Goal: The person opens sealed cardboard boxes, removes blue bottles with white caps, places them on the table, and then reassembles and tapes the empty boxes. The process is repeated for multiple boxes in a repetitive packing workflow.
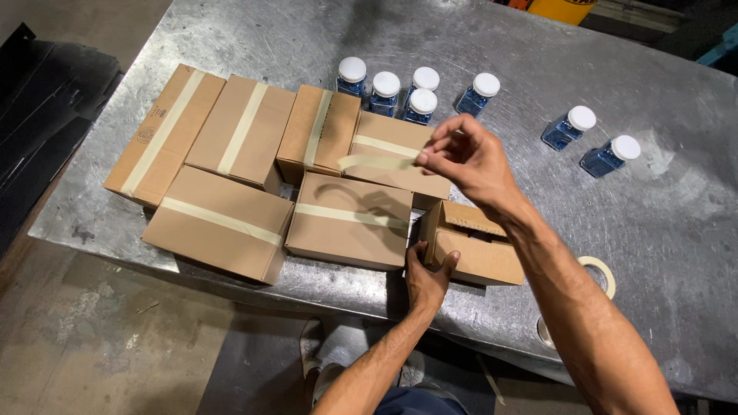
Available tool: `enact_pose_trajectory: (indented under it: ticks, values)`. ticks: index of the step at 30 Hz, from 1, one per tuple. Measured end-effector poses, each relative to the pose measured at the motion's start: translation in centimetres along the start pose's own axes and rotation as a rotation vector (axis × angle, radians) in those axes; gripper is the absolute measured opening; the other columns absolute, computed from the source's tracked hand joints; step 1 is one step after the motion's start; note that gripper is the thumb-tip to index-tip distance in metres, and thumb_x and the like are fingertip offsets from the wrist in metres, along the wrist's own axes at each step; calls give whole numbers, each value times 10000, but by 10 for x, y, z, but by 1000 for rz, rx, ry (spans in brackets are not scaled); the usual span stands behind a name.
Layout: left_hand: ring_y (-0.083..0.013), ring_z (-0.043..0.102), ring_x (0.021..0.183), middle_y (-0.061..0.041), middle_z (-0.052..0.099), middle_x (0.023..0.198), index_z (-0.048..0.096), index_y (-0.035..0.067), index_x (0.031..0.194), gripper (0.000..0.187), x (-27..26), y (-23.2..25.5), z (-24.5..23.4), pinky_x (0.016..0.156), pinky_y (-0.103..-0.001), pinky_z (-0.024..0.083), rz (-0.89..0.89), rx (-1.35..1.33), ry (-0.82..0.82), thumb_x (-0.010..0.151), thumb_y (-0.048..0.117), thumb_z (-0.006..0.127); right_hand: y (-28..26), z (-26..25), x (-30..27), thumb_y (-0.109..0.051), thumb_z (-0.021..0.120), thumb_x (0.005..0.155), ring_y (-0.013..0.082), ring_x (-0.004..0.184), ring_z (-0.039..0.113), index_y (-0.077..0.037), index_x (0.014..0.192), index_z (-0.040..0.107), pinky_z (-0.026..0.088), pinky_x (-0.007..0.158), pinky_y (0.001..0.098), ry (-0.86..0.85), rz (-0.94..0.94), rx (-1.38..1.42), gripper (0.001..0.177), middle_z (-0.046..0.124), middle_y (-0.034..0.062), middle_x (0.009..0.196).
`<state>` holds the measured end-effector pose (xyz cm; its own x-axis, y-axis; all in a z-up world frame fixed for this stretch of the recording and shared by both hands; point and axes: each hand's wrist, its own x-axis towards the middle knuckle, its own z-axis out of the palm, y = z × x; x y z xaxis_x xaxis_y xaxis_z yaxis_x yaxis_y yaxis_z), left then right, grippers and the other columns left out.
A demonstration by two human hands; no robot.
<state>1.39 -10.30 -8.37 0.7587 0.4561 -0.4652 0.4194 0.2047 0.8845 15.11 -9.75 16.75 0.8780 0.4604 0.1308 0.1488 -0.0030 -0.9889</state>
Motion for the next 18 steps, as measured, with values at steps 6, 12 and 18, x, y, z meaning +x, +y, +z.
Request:
enact_pose_trajectory:
  ticks: [6, 12, 18]
  values:
    - [-382, 591, 1472, -178, 644, 1504, 551, 174, 1482, 868, -8, 22, -17, 1218, -485, 498, 17, 25, -60, 830, 611, 922, -10, -54, -25, 14, 879, 933, 132, 845, 740, -45, 1232, 633, 648, 718, 239, 88, 0, -68, 392, 743, 117, 988]
    - [-428, 557, 1496, -215, 603, 1559, 518, 185, 1540, 891, -12, 18, -27, 1239, -520, 485, 38, 76, -92, 849, 586, 914, -9, -101, -56, 51, 844, 926, 155, 846, 700, -34, 1310, 603, 634, 756, 287, 74, 40, -57, 461, 732, 149, 940]
    - [-453, 582, 1454, -244, 615, 1486, 528, 128, 1508, 867, -5, -3, -25, 1192, -554, 491, 126, 9, -50, 882, 582, 919, -24, -111, -102, 65, 836, 881, 157, 871, 668, -23, 1333, 607, 593, 818, 310, -15, 126, -90, 514, 732, 127, 886]
